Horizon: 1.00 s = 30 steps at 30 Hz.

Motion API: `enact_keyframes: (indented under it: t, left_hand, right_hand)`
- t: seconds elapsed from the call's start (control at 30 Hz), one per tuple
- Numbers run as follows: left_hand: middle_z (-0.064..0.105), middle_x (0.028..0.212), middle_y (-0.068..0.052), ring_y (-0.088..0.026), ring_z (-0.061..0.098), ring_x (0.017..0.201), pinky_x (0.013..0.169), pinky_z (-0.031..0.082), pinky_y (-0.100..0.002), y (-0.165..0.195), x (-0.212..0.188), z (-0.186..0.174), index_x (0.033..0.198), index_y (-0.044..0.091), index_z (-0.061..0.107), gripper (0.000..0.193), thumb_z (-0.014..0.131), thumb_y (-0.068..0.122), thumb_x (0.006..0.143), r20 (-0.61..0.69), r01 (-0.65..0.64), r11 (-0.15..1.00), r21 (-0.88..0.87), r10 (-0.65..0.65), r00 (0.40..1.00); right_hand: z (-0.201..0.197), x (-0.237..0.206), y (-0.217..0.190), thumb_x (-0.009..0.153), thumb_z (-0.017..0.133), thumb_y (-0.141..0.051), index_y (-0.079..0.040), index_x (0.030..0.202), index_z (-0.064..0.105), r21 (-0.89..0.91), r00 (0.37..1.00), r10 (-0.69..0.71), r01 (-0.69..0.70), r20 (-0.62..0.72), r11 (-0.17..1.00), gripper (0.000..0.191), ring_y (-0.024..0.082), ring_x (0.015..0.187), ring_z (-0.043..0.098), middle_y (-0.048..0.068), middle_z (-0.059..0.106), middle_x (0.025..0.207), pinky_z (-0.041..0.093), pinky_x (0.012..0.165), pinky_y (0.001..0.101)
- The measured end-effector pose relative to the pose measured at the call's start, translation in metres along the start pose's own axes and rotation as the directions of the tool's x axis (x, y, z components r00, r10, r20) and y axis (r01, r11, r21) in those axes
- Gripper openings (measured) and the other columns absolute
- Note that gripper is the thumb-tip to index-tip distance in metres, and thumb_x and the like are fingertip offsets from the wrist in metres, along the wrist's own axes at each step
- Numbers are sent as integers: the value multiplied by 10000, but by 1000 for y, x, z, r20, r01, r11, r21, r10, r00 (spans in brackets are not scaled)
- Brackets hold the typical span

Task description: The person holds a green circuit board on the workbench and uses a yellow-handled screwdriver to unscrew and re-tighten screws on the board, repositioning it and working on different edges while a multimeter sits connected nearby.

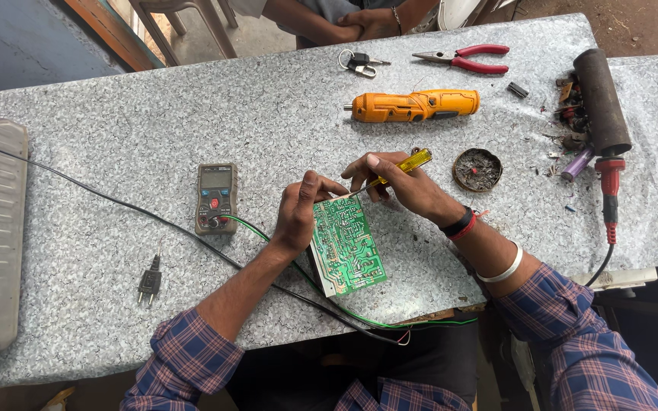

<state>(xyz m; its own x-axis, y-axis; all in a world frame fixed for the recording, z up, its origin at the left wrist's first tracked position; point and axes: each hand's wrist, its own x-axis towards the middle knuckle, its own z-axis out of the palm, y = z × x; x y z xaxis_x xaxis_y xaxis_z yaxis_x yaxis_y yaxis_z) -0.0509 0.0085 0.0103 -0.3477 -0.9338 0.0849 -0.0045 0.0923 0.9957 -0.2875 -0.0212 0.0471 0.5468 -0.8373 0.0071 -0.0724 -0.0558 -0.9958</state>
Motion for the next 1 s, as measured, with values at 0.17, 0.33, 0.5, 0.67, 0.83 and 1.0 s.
enact_keyframes:
  t: [0.17, 0.33, 0.5, 0.67, 0.83, 1.0]
  left_hand:
    - [751, 802, -140, -171, 741, 753, 700, 584, -301, 1, 0, 0, 1013, -47, 717, 850, 207, 631, 1059, 3, 14, 1000, -11, -14, 1000]
    - [749, 801, -145, -177, 739, 749, 707, 587, -306, 0, 0, 1, 1015, -53, 720, 846, 215, 624, 1068, 1, -6, 1000, -6, 6, 1000]
    - [752, 809, -145, -177, 741, 758, 710, 587, -307, -1, 0, 1, 1017, -53, 719, 845, 210, 621, 1066, -1, -4, 1000, 3, 4, 1000]
    - [750, 802, -151, -179, 738, 754, 712, 588, -306, 0, 1, 2, 1011, -60, 729, 861, 210, 624, 1071, 1, -18, 1000, 9, 18, 1000]
    - [755, 799, -146, -176, 748, 746, 693, 591, -303, 2, 1, 2, 1026, -57, 714, 858, 201, 630, 1055, 6, 16, 1000, 1, -16, 1000]
    - [752, 796, -147, -177, 740, 737, 681, 583, -300, 10, 0, 3, 1025, -59, 723, 868, 206, 637, 1058, 6, 8, 1000, 9, -8, 1000]
  right_hand:
    - [0, 0, -1, 1085, 355, -508, -38, 1168, 725, -6, 1000, 16, -16, -3, 1000, 604, 82, 640, 580, 38, 704, 854, 459, 515, 237]
    - [-1, -2, -1, 1088, 358, -514, -40, 1171, 728, -10, 1000, 18, -18, -4, 1000, 607, 85, 654, 581, 45, 707, 860, 463, 534, 241]
    - [-1, -2, 1, 1088, 361, -501, -39, 1165, 731, -19, 1000, 20, -20, -10, 1000, 597, 90, 664, 597, 52, 712, 857, 486, 551, 248]
    - [-2, -1, 1, 1094, 360, -490, -34, 1171, 726, -3, 1000, 12, -12, -1, 1000, 589, 92, 677, 600, 53, 711, 868, 491, 565, 250]
    - [-3, -2, 0, 1091, 363, -478, -28, 1165, 727, -16, 1000, 14, -15, -9, 1000, 584, 96, 673, 606, 54, 707, 867, 487, 555, 253]
    - [-1, -3, -1, 1093, 365, -496, -49, 1188, 734, -14, 999, 36, -36, -12, 999, 588, 105, 675, 604, 74, 713, 885, 482, 550, 254]
